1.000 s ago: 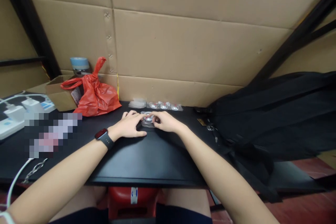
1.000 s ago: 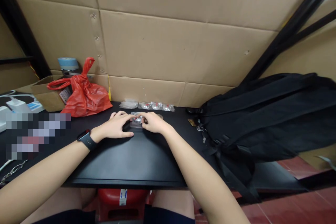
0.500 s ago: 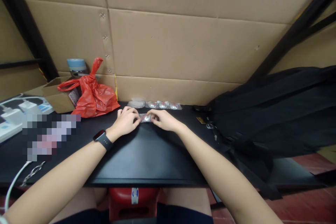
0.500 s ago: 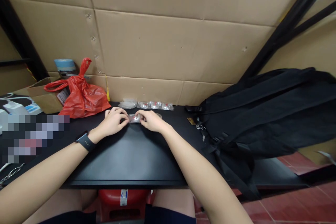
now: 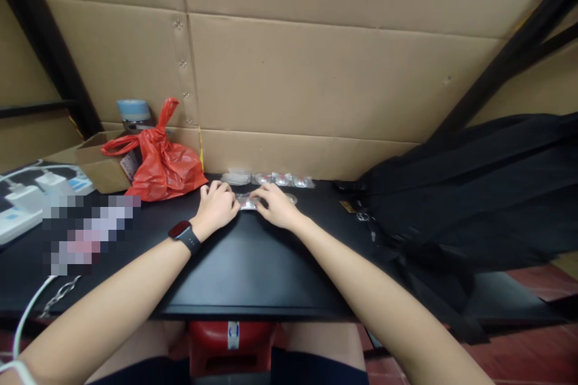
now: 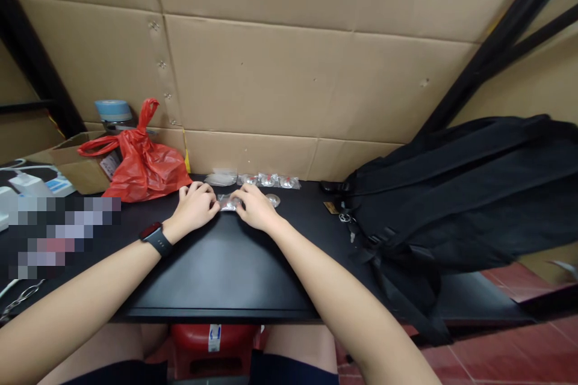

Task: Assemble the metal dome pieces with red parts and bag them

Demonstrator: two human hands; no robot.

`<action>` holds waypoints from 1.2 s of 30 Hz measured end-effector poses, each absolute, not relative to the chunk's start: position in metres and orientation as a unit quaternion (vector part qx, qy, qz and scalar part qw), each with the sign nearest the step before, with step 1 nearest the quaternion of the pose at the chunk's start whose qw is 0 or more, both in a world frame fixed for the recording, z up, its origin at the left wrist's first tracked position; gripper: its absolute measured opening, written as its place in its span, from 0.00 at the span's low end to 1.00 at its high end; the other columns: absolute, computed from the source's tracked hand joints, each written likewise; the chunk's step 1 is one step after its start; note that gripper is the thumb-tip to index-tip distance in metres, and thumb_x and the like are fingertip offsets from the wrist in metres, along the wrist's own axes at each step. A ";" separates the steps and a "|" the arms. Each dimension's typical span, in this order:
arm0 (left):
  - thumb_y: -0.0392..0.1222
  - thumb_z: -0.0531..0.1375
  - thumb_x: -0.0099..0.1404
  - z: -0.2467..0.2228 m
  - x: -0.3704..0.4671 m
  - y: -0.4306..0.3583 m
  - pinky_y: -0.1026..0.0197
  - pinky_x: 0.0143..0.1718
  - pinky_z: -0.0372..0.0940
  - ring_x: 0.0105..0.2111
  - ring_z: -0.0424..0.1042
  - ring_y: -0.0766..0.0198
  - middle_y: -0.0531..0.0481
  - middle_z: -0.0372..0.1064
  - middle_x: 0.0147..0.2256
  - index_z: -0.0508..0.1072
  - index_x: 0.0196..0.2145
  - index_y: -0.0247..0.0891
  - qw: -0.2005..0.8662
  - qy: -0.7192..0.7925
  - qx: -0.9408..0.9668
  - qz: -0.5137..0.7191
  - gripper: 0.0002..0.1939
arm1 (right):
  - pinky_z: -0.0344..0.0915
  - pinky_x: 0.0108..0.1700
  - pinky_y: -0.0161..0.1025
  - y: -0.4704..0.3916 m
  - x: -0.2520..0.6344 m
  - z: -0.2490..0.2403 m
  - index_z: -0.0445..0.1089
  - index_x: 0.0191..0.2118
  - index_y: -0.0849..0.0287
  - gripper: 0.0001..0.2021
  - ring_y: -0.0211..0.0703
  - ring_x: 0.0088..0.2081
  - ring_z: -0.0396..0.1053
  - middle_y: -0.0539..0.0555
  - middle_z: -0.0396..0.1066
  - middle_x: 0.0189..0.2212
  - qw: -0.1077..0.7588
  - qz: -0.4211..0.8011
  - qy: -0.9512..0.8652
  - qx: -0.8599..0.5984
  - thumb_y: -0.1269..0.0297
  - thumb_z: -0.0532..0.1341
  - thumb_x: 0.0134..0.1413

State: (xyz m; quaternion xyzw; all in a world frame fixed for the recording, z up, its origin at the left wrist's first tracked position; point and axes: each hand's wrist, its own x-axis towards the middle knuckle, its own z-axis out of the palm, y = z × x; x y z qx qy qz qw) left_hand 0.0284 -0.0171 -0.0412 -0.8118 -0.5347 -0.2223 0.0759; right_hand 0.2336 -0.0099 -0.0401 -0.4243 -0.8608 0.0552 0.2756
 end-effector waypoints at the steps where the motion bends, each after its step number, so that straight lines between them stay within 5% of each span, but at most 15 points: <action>1: 0.43 0.56 0.66 -0.042 0.028 -0.017 0.43 0.49 0.53 0.52 0.60 0.46 0.41 0.71 0.44 0.76 0.31 0.39 0.079 -0.534 -0.812 -0.223 0.11 | 0.61 0.50 0.44 -0.011 0.232 -0.040 0.73 0.45 0.54 0.11 0.49 0.49 0.67 0.56 0.72 0.45 0.265 0.041 -0.875 -0.403 0.68 0.59 0.57; 9: 0.52 0.52 0.71 -0.041 0.017 -0.012 0.42 0.53 0.53 0.57 0.55 0.47 0.45 0.66 0.55 0.76 0.47 0.48 0.025 -0.471 -0.859 -0.200 0.16 | 0.53 0.55 0.54 -0.009 0.232 -0.041 0.65 0.56 0.53 0.18 0.52 0.54 0.67 0.58 0.75 0.51 0.227 0.092 -0.869 -0.430 0.68 0.58 0.60; 13: 0.48 0.56 0.69 -0.042 0.013 -0.009 0.45 0.52 0.54 0.55 0.58 0.49 0.46 0.68 0.53 0.78 0.43 0.47 0.007 -0.467 -0.860 -0.205 0.11 | 0.56 0.55 0.51 -0.008 0.239 -0.034 0.65 0.55 0.51 0.14 0.48 0.48 0.73 0.53 0.79 0.43 0.254 0.170 -0.845 -0.439 0.63 0.53 0.66; 16: 0.46 0.55 0.69 -0.043 0.014 -0.007 0.47 0.50 0.55 0.53 0.60 0.50 0.47 0.69 0.50 0.78 0.40 0.47 0.002 -0.475 -0.852 -0.222 0.11 | 0.58 0.54 0.49 -0.011 0.243 -0.027 0.65 0.56 0.49 0.18 0.48 0.48 0.74 0.52 0.79 0.44 0.239 0.195 -0.853 -0.421 0.58 0.60 0.61; 19: 0.45 0.55 0.70 -0.044 0.016 -0.006 0.47 0.49 0.56 0.52 0.61 0.51 0.47 0.70 0.49 0.77 0.39 0.45 0.000 -0.482 -0.842 -0.243 0.11 | 0.57 0.55 0.50 -0.014 0.244 -0.024 0.64 0.57 0.49 0.27 0.51 0.51 0.73 0.53 0.78 0.47 0.226 0.185 -0.863 -0.412 0.63 0.69 0.51; 23: 0.48 0.52 0.71 -0.042 0.019 -0.007 0.48 0.48 0.57 0.50 0.63 0.52 0.47 0.72 0.47 0.76 0.38 0.43 -0.028 -0.508 -0.824 -0.249 0.14 | 0.55 0.57 0.54 -0.015 0.241 -0.025 0.64 0.56 0.50 0.22 0.50 0.51 0.73 0.51 0.80 0.43 0.260 0.170 -0.835 -0.454 0.71 0.63 0.56; 30: 0.45 0.58 0.64 -0.040 0.020 -0.008 0.47 0.48 0.57 0.51 0.63 0.50 0.48 0.72 0.47 0.76 0.35 0.43 -0.034 -0.515 -0.823 -0.237 0.08 | 0.62 0.53 0.48 -0.009 0.241 -0.030 0.66 0.54 0.49 0.19 0.46 0.43 0.77 0.48 0.80 0.37 0.308 0.238 -0.786 -0.480 0.67 0.64 0.57; 36: 0.43 0.56 0.67 -0.040 0.020 -0.007 0.47 0.47 0.58 0.50 0.64 0.50 0.48 0.73 0.48 0.78 0.36 0.44 -0.051 -0.528 -0.815 -0.231 0.10 | 0.56 0.58 0.53 -0.003 0.241 -0.035 0.66 0.53 0.49 0.20 0.46 0.42 0.78 0.45 0.80 0.31 0.331 0.224 -0.765 -0.506 0.64 0.67 0.54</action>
